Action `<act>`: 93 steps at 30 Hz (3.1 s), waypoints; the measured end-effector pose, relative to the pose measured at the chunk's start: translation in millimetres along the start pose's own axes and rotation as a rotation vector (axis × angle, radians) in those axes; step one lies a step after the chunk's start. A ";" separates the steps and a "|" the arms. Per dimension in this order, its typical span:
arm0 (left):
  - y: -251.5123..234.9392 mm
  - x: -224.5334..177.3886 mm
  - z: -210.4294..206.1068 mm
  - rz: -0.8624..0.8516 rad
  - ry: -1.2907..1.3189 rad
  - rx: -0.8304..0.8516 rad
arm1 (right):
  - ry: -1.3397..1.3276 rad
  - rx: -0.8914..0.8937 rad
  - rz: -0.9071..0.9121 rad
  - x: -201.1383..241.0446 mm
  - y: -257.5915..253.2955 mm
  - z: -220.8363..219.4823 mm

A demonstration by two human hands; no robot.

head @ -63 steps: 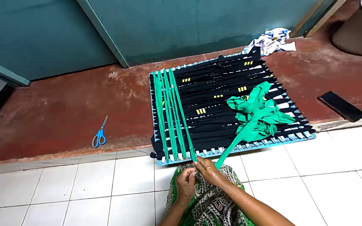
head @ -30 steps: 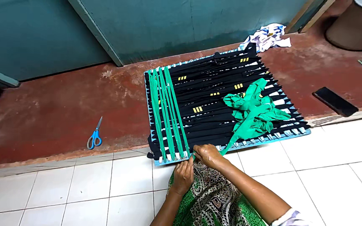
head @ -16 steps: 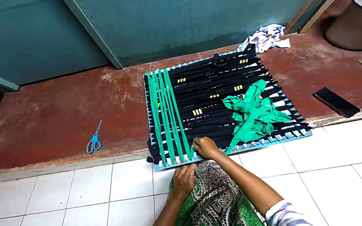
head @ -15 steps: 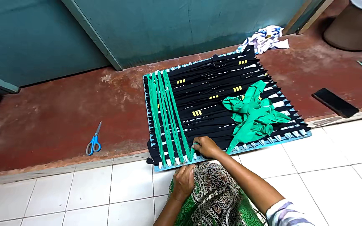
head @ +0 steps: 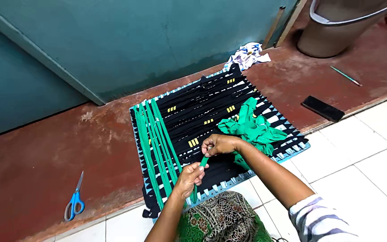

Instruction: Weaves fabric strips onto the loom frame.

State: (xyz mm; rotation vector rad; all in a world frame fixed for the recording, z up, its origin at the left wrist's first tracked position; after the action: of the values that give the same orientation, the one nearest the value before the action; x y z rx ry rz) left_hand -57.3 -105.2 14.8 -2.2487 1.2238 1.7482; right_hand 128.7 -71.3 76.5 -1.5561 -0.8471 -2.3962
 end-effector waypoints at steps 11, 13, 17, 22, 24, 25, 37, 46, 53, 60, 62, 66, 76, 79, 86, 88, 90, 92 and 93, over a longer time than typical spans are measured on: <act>-80.5 -83.2 22.3 0.023 -0.155 -0.025 | 0.507 -0.388 -0.133 -6.4 -15.0 148.3; -98.7 -100.2 21.0 0.023 -0.128 0.018 | 0.445 -0.543 -0.063 3.6 -21.8 173.7; -135.2 -132.2 21.4 0.010 -0.034 0.078 | 0.081 -0.656 0.043 22.5 -47.5 203.0; -173.9 -184.2 29.6 -0.077 -0.018 0.009 | 0.035 -0.514 -0.001 37.5 -92.8 215.4; -189.3 -209.0 41.2 -0.133 -0.053 -0.037 | -0.004 -0.455 0.015 37.2 -109.5 212.0; -196.3 -221.6 49.0 -0.152 -0.070 -0.068 | -0.066 -0.430 0.030 35.1 -117.6 208.3; -239.6 -282.2 168.4 -0.180 -0.364 -0.433 | -0.569 -0.739 0.045 3.1 -194.4 151.8; -273.4 -274.8 194.9 -0.135 -0.840 -0.608 | -0.283 -0.886 -0.004 -10.6 -203.5 106.2; -299.0 -259.8 206.3 -0.096 -1.092 -0.670 | -0.156 -0.938 0.008 -23.3 -203.7 73.5; -306.9 -252.7 208.8 -0.005 -1.213 -0.647 | -0.095 -0.903 -0.028 -26.4 -210.9 63.9; -305.6 -251.2 208.7 0.014 -1.256 -0.620 | -0.107 -0.877 -0.054 -33.3 -213.1 61.0; -303.2 -245.8 212.0 -0.089 -1.221 -0.630 | -0.129 -0.824 -0.115 -49.8 -210.5 52.3; -228.9 -176.5 119.1 -0.849 -1.298 -0.497 | 0.192 -0.639 -0.080 -27.4 -147.9 43.7; -190.2 -135.6 84.1 -0.904 -1.399 -0.233 | 0.196 -0.579 -0.040 -30.6 -123.0 42.5; -122.0 -75.4 34.4 -1.203 -1.441 -0.153 | 0.270 -0.357 0.071 -47.2 -48.8 37.8; -103.7 -66.3 21.0 -1.257 -1.422 -0.141 | 0.347 -0.282 0.068 -54.5 -29.8 37.4; -86.1 -58.4 8.7 -1.281 -1.375 -0.097 | 0.450 -0.207 -0.013 -55.0 -9.3 40.4; -68.5 -52.5 -1.6 -1.283 -1.309 -0.065 | 0.506 -0.171 -0.091 -54.4 13.0 44.5; -59.6 -51.6 -5.6 -1.270 -1.301 -0.063 | 0.499 -0.175 -0.094 -54.0 24.0 47.5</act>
State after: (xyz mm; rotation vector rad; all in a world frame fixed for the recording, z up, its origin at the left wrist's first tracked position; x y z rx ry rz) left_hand -20.0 -38.5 35.2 -0.8252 -0.4411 1.8052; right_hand 200.4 -74.5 51.9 -0.8998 -0.6281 -2.8036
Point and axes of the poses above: each hand's wrist, its own y-axis away from the middle knuckle, its own z-axis out of the back of the hand, x = y × z, the point moved 4 cm from there along -y, towards the middle knuckle, and after that the axes turned 5 degrees about -x, right-handed, at the moved point
